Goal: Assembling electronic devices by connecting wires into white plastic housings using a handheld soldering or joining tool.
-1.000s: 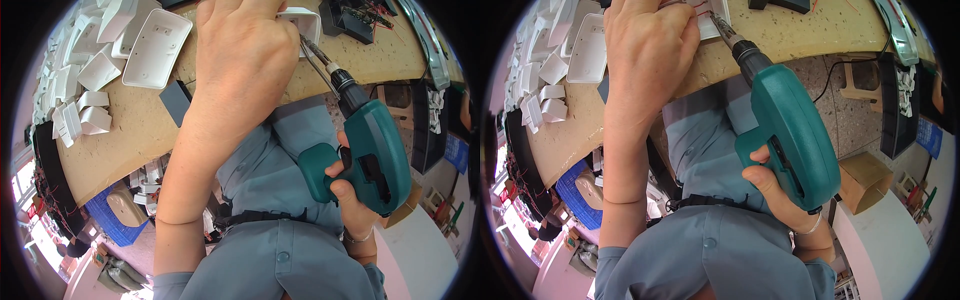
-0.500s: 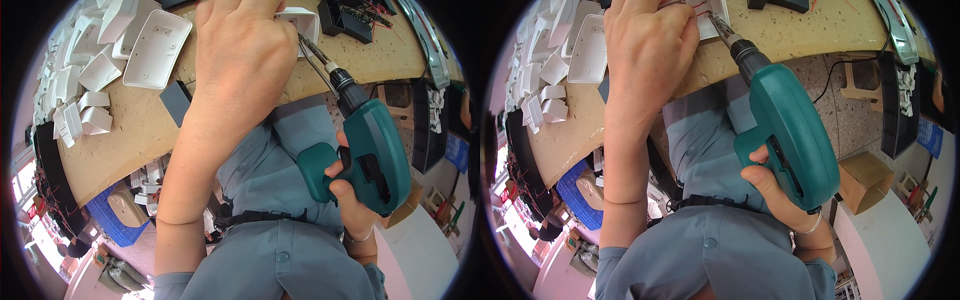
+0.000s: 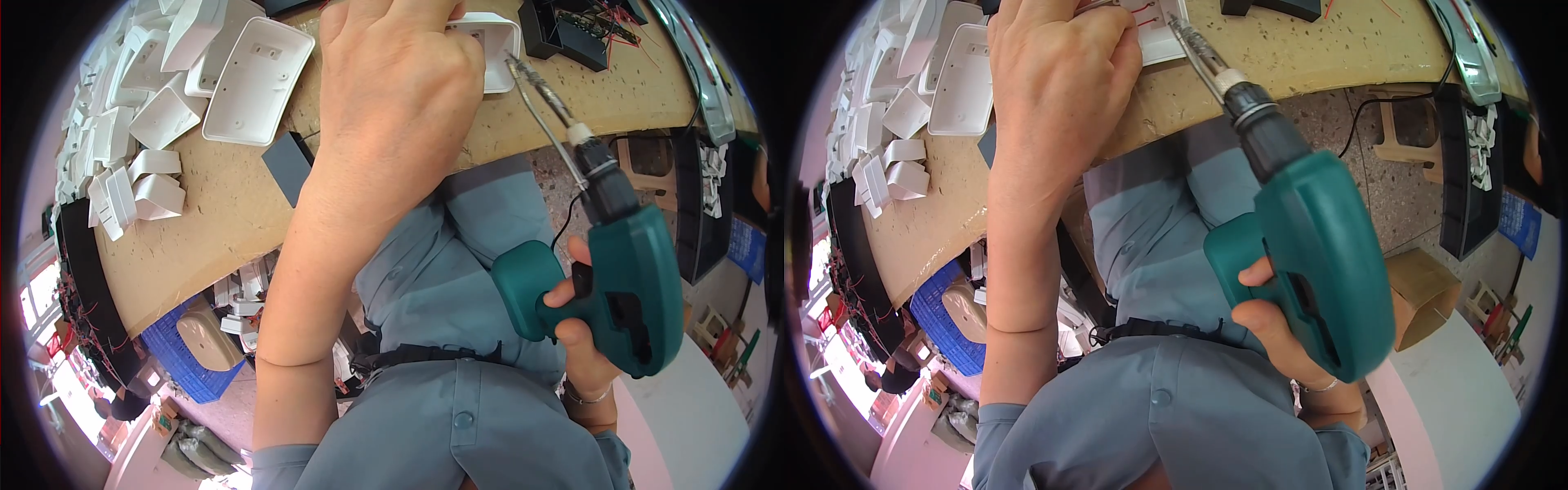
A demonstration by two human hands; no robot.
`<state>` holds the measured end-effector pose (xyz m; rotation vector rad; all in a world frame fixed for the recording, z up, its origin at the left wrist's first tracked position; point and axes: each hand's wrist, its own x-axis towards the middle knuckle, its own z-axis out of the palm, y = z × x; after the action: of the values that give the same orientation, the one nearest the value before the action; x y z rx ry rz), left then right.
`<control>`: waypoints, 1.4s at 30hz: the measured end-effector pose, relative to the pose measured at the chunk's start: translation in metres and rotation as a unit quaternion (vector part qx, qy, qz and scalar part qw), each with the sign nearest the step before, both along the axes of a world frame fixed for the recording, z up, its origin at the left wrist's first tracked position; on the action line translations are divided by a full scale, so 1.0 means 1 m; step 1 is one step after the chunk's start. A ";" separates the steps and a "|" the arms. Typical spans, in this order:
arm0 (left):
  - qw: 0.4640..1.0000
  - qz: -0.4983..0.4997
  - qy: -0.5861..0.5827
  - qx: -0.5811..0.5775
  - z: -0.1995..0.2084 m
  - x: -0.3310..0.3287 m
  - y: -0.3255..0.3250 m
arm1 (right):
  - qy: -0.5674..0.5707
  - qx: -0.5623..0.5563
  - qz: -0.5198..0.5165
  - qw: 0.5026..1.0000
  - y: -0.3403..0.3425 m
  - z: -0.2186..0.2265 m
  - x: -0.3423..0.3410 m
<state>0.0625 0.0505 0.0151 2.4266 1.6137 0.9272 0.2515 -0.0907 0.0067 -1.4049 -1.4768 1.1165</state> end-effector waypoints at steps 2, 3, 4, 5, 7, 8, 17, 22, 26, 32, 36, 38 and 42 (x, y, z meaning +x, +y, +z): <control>1.000 -0.006 0.025 -0.006 -0.002 0.002 0.001 | -0.032 0.035 0.005 0.999 0.000 0.001 0.000; 1.000 0.004 -0.009 0.010 -0.004 0.004 0.000 | 0.001 0.031 -0.027 0.999 0.000 0.002 -0.003; 0.999 0.015 -0.043 0.025 -0.006 0.005 0.000 | 0.034 0.027 -0.059 0.997 0.000 0.002 -0.005; 0.999 0.014 -0.043 0.025 -0.006 0.004 0.000 | 0.035 0.027 -0.060 0.997 0.001 0.003 -0.005; 0.999 -0.003 -0.002 0.044 -0.006 0.002 -0.001 | 0.026 0.035 -0.076 0.996 0.001 0.004 -0.006; 0.999 -0.002 0.000 0.045 -0.014 0.001 0.004 | 0.028 0.035 -0.075 0.996 0.000 0.004 -0.007; 0.998 0.022 -0.037 0.036 -0.015 0.003 0.003 | 0.042 0.039 -0.095 0.994 0.000 0.004 -0.007; 0.894 -0.132 -0.140 0.404 -0.036 0.002 0.019 | 0.045 0.035 -0.097 0.994 0.001 0.002 -0.001; 0.958 -0.067 -0.123 0.252 -0.026 -0.007 -0.009 | 0.040 0.048 -0.085 0.994 0.005 0.002 -0.001; 0.999 0.000 0.023 0.040 -0.034 -0.025 -0.023 | 0.028 0.095 -0.108 0.989 0.001 -0.001 0.001; 0.998 0.016 -0.032 0.059 -0.011 -0.051 -0.045 | 0.027 0.098 -0.132 0.986 0.002 0.005 -0.011; 0.979 0.048 -0.199 0.004 0.003 -0.077 -0.061 | 0.026 0.113 -0.120 0.986 0.003 0.003 -0.009; 0.851 0.125 -0.509 -0.028 0.039 -0.167 -0.095 | 0.038 0.151 -0.078 0.985 0.008 -0.001 -0.004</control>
<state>-0.1045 -0.0450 0.0542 1.2119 1.4299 1.7407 0.2474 -0.0830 0.0058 -1.2280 -1.3900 0.8021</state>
